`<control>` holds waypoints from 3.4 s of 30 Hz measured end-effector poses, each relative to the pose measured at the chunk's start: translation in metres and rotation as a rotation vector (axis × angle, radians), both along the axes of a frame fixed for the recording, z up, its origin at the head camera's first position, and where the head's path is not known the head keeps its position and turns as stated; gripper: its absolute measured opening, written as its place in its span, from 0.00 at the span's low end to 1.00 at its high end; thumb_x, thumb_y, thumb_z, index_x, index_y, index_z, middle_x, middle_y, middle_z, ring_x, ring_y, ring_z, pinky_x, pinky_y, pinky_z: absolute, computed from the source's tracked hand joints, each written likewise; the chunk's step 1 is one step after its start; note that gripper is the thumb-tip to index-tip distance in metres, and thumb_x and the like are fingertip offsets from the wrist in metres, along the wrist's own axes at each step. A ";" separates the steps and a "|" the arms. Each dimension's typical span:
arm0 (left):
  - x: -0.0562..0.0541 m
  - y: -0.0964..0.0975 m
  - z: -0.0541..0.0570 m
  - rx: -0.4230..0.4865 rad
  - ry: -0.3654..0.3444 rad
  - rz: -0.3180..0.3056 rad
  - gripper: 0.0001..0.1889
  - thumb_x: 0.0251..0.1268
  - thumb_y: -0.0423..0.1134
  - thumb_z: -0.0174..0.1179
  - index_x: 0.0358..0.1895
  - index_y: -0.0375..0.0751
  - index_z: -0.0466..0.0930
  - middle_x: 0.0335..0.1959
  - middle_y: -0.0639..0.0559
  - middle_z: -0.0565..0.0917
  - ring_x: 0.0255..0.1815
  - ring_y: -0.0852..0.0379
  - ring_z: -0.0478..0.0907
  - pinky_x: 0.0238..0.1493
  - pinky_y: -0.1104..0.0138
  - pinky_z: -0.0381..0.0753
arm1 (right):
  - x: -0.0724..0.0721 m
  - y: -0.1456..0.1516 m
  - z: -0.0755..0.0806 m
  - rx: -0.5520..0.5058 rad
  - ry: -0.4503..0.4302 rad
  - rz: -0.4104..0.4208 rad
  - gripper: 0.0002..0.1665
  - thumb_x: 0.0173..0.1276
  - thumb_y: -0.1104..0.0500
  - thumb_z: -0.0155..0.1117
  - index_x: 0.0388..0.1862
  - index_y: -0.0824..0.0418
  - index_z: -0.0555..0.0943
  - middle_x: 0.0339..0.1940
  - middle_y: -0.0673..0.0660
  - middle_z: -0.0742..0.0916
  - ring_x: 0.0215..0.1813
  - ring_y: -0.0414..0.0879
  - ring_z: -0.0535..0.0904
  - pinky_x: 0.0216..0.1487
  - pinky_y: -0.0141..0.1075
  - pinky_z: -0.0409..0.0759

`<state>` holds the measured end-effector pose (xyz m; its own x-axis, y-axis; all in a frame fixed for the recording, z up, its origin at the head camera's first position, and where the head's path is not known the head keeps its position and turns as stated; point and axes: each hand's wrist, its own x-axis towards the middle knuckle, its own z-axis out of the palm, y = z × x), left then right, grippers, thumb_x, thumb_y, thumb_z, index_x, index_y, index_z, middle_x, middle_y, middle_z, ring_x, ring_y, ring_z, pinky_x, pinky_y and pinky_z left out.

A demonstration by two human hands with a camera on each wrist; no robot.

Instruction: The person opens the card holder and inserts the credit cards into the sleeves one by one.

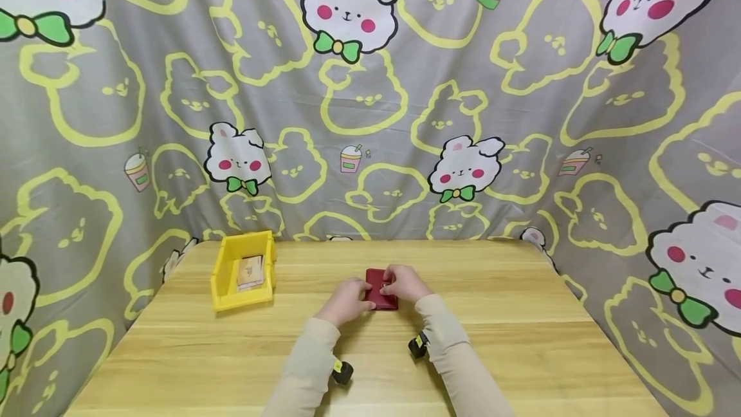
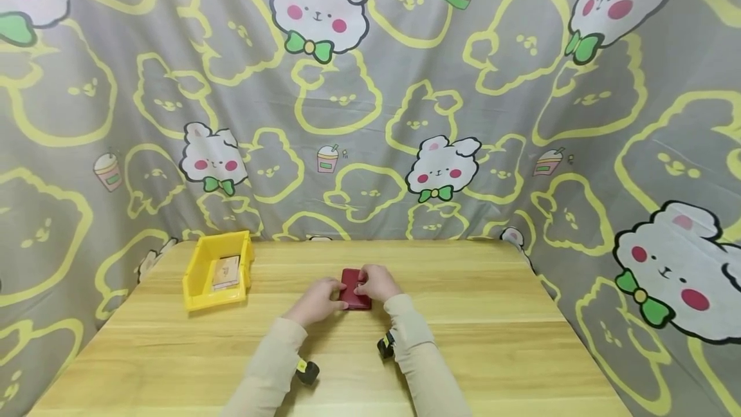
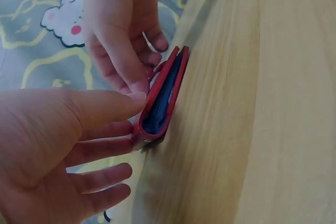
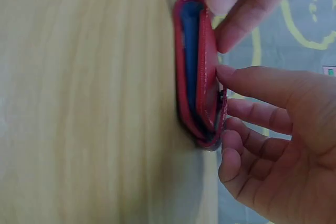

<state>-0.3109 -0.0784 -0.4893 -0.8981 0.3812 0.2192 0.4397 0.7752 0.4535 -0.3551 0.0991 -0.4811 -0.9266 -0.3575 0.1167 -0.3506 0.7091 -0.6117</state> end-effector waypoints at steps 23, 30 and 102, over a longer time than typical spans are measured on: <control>0.004 0.006 -0.002 -0.072 0.010 0.036 0.21 0.48 0.37 0.73 0.48 0.32 0.84 0.49 0.39 0.83 0.50 0.41 0.80 0.56 0.54 0.79 | -0.008 -0.009 -0.010 0.150 0.094 0.015 0.13 0.49 0.61 0.67 0.21 0.56 0.69 0.17 0.48 0.72 0.23 0.41 0.68 0.25 0.30 0.64; 0.006 0.006 0.000 -0.066 -0.017 0.043 0.23 0.49 0.36 0.73 0.50 0.32 0.83 0.51 0.38 0.82 0.50 0.41 0.79 0.56 0.53 0.79 | -0.008 -0.010 -0.009 0.146 0.094 0.018 0.13 0.52 0.63 0.68 0.22 0.57 0.69 0.17 0.48 0.72 0.23 0.41 0.68 0.25 0.29 0.64; 0.010 0.019 0.012 -0.165 0.004 0.096 0.18 0.49 0.40 0.74 0.43 0.37 0.84 0.41 0.46 0.85 0.40 0.52 0.80 0.47 0.61 0.81 | 0.052 0.065 0.001 0.293 -0.107 0.061 0.60 0.45 0.43 0.81 0.73 0.64 0.65 0.74 0.71 0.65 0.74 0.68 0.61 0.69 0.60 0.67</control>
